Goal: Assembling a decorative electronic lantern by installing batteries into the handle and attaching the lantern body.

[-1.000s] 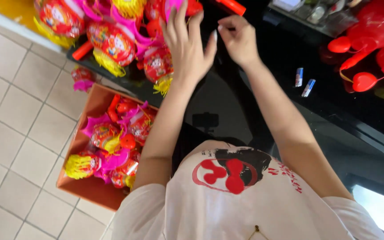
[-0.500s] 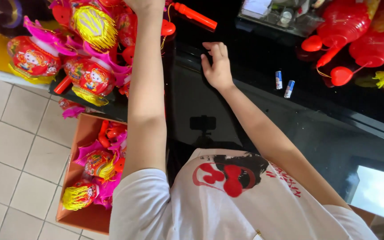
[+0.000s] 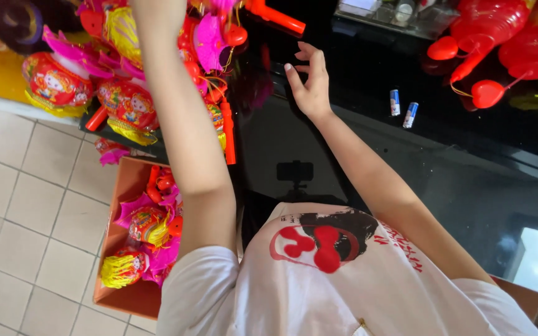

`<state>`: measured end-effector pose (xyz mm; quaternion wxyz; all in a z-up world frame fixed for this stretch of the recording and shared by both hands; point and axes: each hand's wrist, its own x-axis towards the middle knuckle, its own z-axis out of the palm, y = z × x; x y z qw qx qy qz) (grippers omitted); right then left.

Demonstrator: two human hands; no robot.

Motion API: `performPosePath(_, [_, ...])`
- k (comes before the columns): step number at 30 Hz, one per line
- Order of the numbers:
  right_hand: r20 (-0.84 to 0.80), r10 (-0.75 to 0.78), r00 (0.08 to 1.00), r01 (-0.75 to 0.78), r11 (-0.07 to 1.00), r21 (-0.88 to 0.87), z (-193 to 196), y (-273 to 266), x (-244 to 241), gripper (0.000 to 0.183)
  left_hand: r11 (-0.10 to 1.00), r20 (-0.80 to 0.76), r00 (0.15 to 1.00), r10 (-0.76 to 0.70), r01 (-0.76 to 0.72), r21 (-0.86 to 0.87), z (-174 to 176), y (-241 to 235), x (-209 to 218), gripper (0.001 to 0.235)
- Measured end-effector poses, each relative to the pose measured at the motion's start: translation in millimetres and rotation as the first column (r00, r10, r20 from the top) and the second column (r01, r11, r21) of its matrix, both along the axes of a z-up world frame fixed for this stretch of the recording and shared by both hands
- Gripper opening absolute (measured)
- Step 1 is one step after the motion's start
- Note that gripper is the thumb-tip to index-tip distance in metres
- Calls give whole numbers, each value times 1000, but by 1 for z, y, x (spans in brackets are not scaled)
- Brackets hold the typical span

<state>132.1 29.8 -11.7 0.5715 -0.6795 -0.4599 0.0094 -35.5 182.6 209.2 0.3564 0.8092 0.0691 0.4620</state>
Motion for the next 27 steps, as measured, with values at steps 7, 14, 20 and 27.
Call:
performPosePath(7, [-237, 248, 939, -183, 946, 266, 39, -54, -12, 83, 977, 97, 982, -161, 172, -125, 9, -32, -12, 29])
performPosePath(14, [-307, 400, 864, -349, 914, 208, 73, -123, -33, 57, 841, 311, 911, -272, 382, -384, -12, -96, 6, 16])
performPosePath(20, [-532, 180, 828, 60, 913, 402, 96, -164, -26, 26, 679, 233, 953, -193, 301, -669, -39, -114, 23, 26])
performPosePath(27, [-636, 153, 756, -25, 978, 206, 133, -184, -13, 40, 411, 291, 910, -295, 396, -821, -58, -139, 39, 29])
